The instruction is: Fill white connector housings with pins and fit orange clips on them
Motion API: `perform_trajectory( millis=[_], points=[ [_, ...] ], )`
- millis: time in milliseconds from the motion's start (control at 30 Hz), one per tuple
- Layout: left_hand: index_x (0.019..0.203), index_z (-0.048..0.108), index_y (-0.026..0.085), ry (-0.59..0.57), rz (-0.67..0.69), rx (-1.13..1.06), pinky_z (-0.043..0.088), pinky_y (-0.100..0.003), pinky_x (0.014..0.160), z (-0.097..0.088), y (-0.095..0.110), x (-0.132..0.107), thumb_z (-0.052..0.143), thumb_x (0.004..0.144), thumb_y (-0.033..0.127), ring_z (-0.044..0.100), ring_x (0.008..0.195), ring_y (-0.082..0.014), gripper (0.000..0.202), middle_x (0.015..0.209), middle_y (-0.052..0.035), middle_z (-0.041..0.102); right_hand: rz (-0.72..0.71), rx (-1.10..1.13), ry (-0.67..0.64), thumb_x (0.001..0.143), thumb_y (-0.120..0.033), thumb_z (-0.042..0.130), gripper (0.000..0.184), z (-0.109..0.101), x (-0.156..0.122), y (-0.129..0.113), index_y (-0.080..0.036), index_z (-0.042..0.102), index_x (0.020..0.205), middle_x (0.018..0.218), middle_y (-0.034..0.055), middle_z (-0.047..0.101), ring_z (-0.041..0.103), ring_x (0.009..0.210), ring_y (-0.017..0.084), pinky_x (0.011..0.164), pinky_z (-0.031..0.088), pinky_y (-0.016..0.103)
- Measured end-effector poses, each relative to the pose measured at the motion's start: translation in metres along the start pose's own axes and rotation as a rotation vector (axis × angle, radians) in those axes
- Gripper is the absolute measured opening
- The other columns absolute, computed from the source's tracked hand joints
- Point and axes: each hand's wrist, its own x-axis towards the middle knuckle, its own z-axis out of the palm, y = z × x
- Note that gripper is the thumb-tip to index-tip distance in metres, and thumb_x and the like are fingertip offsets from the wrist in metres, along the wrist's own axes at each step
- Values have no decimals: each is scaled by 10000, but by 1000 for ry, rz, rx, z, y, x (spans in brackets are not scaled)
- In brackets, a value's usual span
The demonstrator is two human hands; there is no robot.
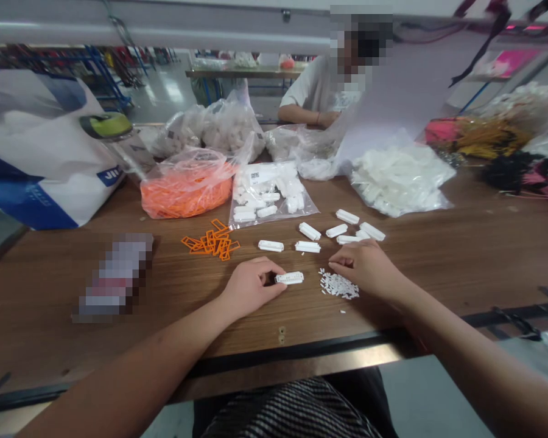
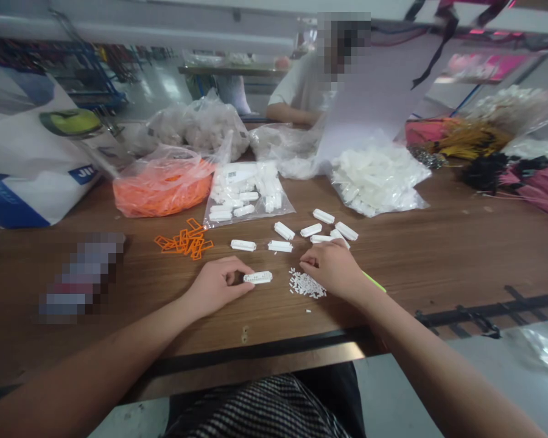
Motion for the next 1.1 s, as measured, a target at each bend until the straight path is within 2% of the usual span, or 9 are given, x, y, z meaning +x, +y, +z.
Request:
perform_trajectory(
  millis=[133, 267, 433, 533, 767, 833, 933, 1100],
  points=[
    [852, 730, 197, 3, 7, -6, 361, -224, 557, 0, -1, 0, 724, 722, 216, 445, 536, -90, 132, 676, 29, 574, -58, 30, -25, 818, -278, 602, 196, -2, -2, 1, -232, 716, 666, 653, -5, 684, 588, 646, 159, 728, 388, 327],
    [850, 729, 199, -2, 3, -12, 356, -226, 556, 1, -2, -1, 720, 722, 223, 436, 533, -89, 131, 676, 29, 567, -10, 63, 21, 835, -279, 572, 224, -3, -2, 3, -225, 718, 675, 651, 1, 680, 587, 641, 156, 689, 391, 309],
    [866, 725, 193, -16, -5, 2, 358, -228, 552, 0, 0, -1, 708, 733, 226, 440, 535, -89, 138, 703, 21, 580, 10, 28, -49, 819, -236, 571, 217, -3, 1, -4, -212, 710, 654, 677, 12, 697, 599, 665, 163, 701, 389, 315],
    [864, 724, 193, -14, 6, 5, 359, -230, 555, 0, -1, 0, 711, 732, 224, 444, 538, -90, 136, 706, 21, 582, 25, -9, -37, 805, -218, 564, 220, -2, 3, -8, -206, 696, 629, 673, 10, 695, 591, 647, 158, 712, 386, 326],
    [858, 728, 195, -9, 8, 12, 361, -234, 568, 0, 0, -1, 717, 729, 220, 449, 544, -94, 132, 691, 24, 579, 229, 240, -59, 705, -202, 602, 123, 6, 7, -4, -197, 681, 610, 577, -8, 654, 566, 553, 143, 550, 401, 273],
    [856, 730, 192, -5, 3, 1, 355, -229, 563, 0, 1, -1, 715, 729, 216, 440, 538, -90, 130, 683, 26, 570, 205, 356, -20, 717, -218, 607, 106, 6, 6, -12, -188, 673, 638, 601, -1, 658, 566, 562, 143, 542, 413, 269],
    [853, 731, 191, 2, -4, -18, 343, -221, 546, 0, 1, -1, 713, 725, 211, 425, 527, -83, 131, 676, 32, 555, 85, 521, -17, 763, -229, 595, 105, 4, 5, -33, -189, 659, 689, 668, -1, 665, 573, 603, 131, 571, 434, 262],
    [863, 730, 194, 2, -11, -30, 333, -216, 532, 1, -1, -1, 716, 722, 211, 419, 521, -81, 143, 663, 37, 544, -110, 442, -36, 790, -159, 593, 138, 12, 10, -56, -200, 639, 667, 635, -27, 616, 534, 599, 109, 686, 423, 294]
  ],
)
